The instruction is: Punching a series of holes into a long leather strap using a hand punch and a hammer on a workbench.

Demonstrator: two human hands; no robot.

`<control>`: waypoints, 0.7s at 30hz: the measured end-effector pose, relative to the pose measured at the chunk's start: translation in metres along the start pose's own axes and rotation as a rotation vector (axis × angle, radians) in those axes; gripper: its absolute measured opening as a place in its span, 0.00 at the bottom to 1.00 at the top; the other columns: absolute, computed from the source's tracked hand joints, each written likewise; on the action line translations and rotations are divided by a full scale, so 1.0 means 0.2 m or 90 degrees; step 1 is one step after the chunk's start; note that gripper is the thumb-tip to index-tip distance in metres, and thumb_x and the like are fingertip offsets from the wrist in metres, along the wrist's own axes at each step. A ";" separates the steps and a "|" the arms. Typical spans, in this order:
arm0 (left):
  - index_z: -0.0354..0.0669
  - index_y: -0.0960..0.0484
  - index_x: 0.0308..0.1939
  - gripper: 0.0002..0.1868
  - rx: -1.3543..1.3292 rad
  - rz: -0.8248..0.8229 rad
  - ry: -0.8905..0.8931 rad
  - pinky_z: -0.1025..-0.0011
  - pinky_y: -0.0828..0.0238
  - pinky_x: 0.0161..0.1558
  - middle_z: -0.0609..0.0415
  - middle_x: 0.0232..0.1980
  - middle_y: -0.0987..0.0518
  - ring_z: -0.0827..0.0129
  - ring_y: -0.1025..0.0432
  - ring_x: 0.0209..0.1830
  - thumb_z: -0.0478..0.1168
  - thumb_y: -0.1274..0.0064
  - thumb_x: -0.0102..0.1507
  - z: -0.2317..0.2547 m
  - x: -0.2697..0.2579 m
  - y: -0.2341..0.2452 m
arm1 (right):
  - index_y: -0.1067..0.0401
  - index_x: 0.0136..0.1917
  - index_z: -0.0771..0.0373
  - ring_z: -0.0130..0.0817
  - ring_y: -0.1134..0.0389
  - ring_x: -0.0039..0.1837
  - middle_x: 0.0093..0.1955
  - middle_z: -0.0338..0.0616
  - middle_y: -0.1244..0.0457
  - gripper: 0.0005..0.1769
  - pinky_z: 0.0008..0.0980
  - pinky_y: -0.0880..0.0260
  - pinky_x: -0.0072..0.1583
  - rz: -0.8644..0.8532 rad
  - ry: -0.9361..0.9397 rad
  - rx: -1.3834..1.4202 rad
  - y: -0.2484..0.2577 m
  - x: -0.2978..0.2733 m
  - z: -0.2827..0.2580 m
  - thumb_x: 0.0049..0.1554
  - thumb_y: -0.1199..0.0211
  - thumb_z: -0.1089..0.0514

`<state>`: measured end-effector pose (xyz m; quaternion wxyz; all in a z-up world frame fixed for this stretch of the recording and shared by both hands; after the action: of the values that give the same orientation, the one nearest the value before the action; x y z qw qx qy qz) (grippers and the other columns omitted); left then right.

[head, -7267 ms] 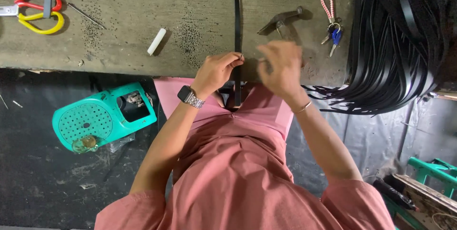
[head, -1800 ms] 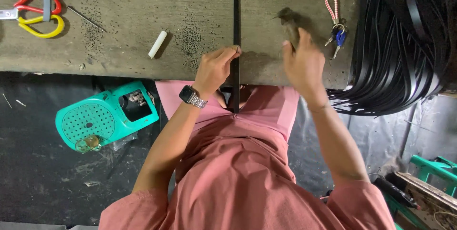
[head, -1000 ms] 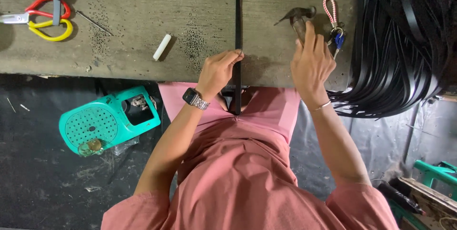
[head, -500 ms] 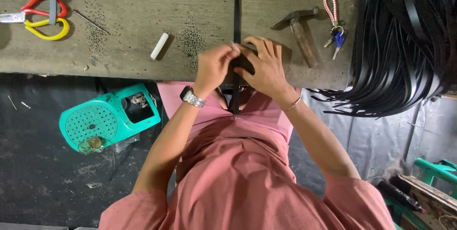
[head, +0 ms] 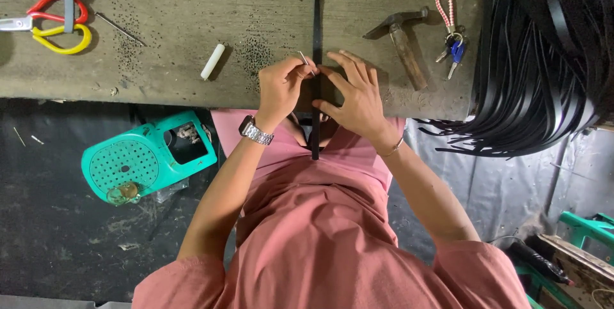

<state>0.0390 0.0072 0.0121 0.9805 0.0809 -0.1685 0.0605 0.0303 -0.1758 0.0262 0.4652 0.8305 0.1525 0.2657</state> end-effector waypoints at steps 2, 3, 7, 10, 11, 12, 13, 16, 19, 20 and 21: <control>0.43 0.13 0.36 0.06 0.020 0.010 -0.023 0.71 0.19 0.35 0.52 0.29 0.14 0.65 0.17 0.30 0.31 0.42 0.67 -0.02 -0.01 -0.01 | 0.26 0.65 0.55 0.46 0.43 0.76 0.71 0.45 0.41 0.34 0.39 0.45 0.59 0.005 0.000 -0.004 -0.01 -0.01 0.01 0.55 0.30 0.33; 0.43 0.13 0.36 0.06 0.020 0.010 -0.021 0.71 0.19 0.35 0.52 0.29 0.14 0.65 0.17 0.30 0.31 0.42 0.67 -0.03 -0.01 -0.01 | 0.26 0.65 0.55 0.46 0.43 0.76 0.71 0.45 0.41 0.34 0.39 0.45 0.59 0.004 -0.001 -0.003 -0.01 -0.01 0.01 0.55 0.30 0.33; 0.46 0.12 0.36 0.06 0.045 0.009 -0.024 0.72 0.20 0.37 0.55 0.30 0.14 0.65 0.17 0.31 0.31 0.40 0.66 -0.03 -0.02 -0.02 | 0.26 0.65 0.56 0.45 0.43 0.76 0.71 0.45 0.41 0.34 0.39 0.45 0.58 0.004 -0.006 -0.001 -0.01 -0.01 0.01 0.55 0.29 0.34; 0.45 0.13 0.36 0.06 0.058 0.011 -0.038 0.71 0.21 0.38 0.54 0.30 0.14 0.63 0.17 0.31 0.29 0.39 0.64 -0.04 -0.02 -0.02 | 0.25 0.64 0.56 0.45 0.43 0.76 0.72 0.45 0.41 0.34 0.39 0.45 0.59 0.007 -0.001 -0.004 -0.01 -0.01 0.01 0.55 0.29 0.33; 0.45 0.13 0.36 0.07 0.068 0.013 -0.048 0.71 0.21 0.38 0.54 0.30 0.14 0.61 0.17 0.31 0.27 0.39 0.63 -0.04 -0.03 -0.02 | 0.25 0.64 0.57 0.45 0.43 0.76 0.72 0.45 0.41 0.34 0.39 0.45 0.59 0.009 0.001 -0.005 -0.01 -0.01 0.01 0.55 0.29 0.33; 0.45 0.13 0.36 0.07 0.068 0.013 -0.047 0.71 0.21 0.38 0.54 0.30 0.14 0.61 0.17 0.31 0.27 0.39 0.63 -0.04 -0.03 -0.03 | 0.25 0.64 0.57 0.45 0.43 0.76 0.72 0.45 0.41 0.34 0.39 0.45 0.59 0.009 0.001 -0.005 -0.01 -0.01 0.02 0.55 0.29 0.33; 0.45 0.13 0.36 0.08 0.081 0.015 -0.052 0.71 0.21 0.38 0.54 0.30 0.14 0.60 0.17 0.32 0.27 0.39 0.63 -0.03 -0.03 -0.03 | 0.25 0.64 0.57 0.45 0.43 0.76 0.72 0.45 0.41 0.34 0.40 0.45 0.59 0.010 0.003 -0.006 -0.02 -0.01 0.02 0.54 0.29 0.34; 0.46 0.13 0.36 0.08 0.093 0.022 -0.063 0.70 0.21 0.38 0.54 0.31 0.14 0.59 0.17 0.32 0.26 0.38 0.62 -0.03 -0.03 -0.04 | 0.24 0.63 0.57 0.46 0.43 0.76 0.72 0.45 0.41 0.33 0.40 0.44 0.60 0.019 0.010 -0.007 -0.03 -0.02 0.03 0.54 0.29 0.34; 0.45 0.13 0.36 0.09 0.091 0.027 -0.073 0.70 0.21 0.39 0.54 0.31 0.14 0.57 0.18 0.33 0.26 0.37 0.62 -0.04 -0.04 -0.04 | 0.24 0.62 0.58 0.46 0.42 0.75 0.71 0.45 0.40 0.32 0.41 0.44 0.60 0.025 0.014 -0.008 -0.02 -0.01 0.01 0.54 0.29 0.35; 0.45 0.13 0.36 0.09 0.090 0.027 -0.079 0.70 0.21 0.39 0.53 0.32 0.14 0.57 0.18 0.33 0.25 0.37 0.62 -0.05 -0.04 -0.04 | 0.24 0.62 0.58 0.46 0.42 0.74 0.71 0.45 0.40 0.31 0.41 0.44 0.60 0.026 0.014 -0.011 -0.01 0.00 0.00 0.54 0.29 0.36; 0.45 0.13 0.36 0.09 0.089 0.028 -0.080 0.70 0.21 0.39 0.53 0.32 0.14 0.57 0.18 0.33 0.25 0.37 0.62 -0.05 -0.04 -0.04 | 0.24 0.62 0.58 0.46 0.42 0.74 0.71 0.45 0.40 0.31 0.41 0.44 0.60 0.027 0.014 -0.012 -0.01 0.00 0.01 0.54 0.29 0.36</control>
<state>0.0351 -0.0001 -0.0019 0.9584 0.1494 -0.2266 0.0881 0.0315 -0.1759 0.0233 0.4653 0.8262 0.1376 0.2861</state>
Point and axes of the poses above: each hand's wrist, its own x-axis towards the middle knuckle, its own y-axis out of the back of the hand, z = x × y, the point moved 2 cm from there along x, towards the middle knuckle
